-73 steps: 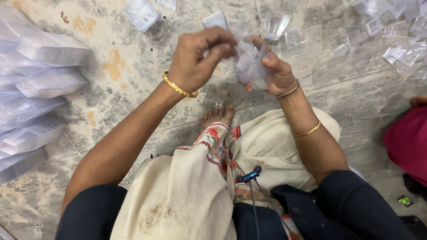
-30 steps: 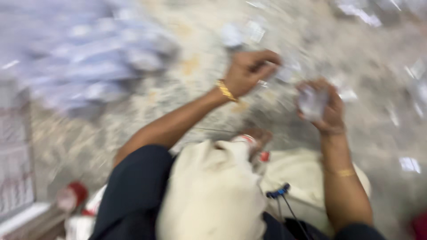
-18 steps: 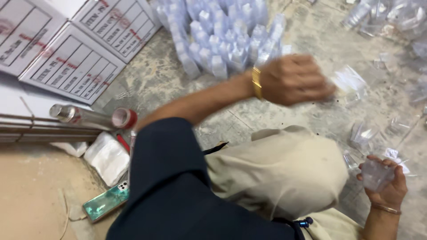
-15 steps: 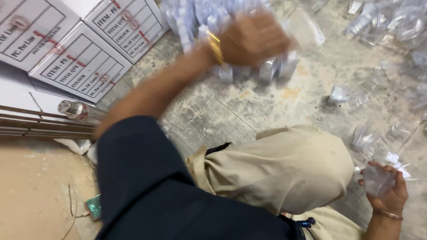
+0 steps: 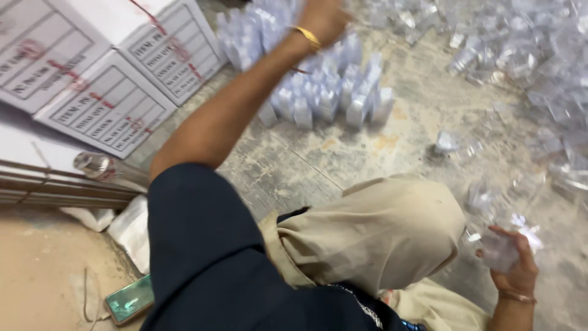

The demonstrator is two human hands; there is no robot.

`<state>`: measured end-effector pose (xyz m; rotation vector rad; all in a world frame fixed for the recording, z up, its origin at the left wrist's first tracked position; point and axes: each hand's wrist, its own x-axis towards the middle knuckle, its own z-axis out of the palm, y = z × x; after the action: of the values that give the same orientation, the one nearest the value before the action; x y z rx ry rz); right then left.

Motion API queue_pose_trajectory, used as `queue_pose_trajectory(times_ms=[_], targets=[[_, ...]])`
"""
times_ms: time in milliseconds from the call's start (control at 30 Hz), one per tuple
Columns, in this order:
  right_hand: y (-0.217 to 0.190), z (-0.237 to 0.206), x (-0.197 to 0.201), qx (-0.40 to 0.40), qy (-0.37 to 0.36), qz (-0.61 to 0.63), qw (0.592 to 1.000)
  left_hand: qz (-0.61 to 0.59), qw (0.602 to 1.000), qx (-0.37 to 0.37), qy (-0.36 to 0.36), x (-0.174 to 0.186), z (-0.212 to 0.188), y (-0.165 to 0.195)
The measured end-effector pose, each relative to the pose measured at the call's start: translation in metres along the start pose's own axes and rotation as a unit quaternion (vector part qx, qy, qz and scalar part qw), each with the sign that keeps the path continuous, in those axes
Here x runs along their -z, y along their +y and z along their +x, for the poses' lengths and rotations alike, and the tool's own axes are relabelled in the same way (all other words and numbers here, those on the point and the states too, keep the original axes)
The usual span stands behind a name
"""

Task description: The person sits on the floor and nests small transparent plastic cups one at a time into stacks, picking loose cups from the floor and pressing them together, then placing completed stacks with other finished stacks of cups.

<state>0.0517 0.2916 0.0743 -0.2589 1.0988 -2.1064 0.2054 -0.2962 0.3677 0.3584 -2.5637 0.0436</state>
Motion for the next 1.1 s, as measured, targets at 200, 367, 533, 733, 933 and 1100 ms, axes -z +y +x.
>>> queue_pose_trajectory(times_ms=[200,367,533,733,933,1100], targets=[[0.008,0.003,-0.004,0.016,0.029,-0.187,0.982,-0.362,0.924,-0.123,-0.019,-0.175,0.010,0.224],[0.022,0.016,-0.006,0.078,0.058,-0.155,0.983,-0.500,0.822,-0.183,-0.203,-0.224,-0.032,0.370],[0.034,0.042,0.048,0.182,0.105,-0.408,0.888,-0.569,0.736,-0.203,-0.304,-0.306,-0.090,0.407],[0.028,0.081,0.086,0.067,0.008,-0.178,0.982,-0.441,0.784,-0.133,-0.416,-0.361,0.000,0.362],[0.007,0.097,0.064,0.067,0.017,-0.055,0.996,-0.108,0.911,-0.371,-0.143,-0.462,0.063,0.267],[0.005,0.089,0.055,0.137,0.077,-0.252,0.955,-0.186,0.914,-0.313,-0.181,-0.477,0.074,0.279]])
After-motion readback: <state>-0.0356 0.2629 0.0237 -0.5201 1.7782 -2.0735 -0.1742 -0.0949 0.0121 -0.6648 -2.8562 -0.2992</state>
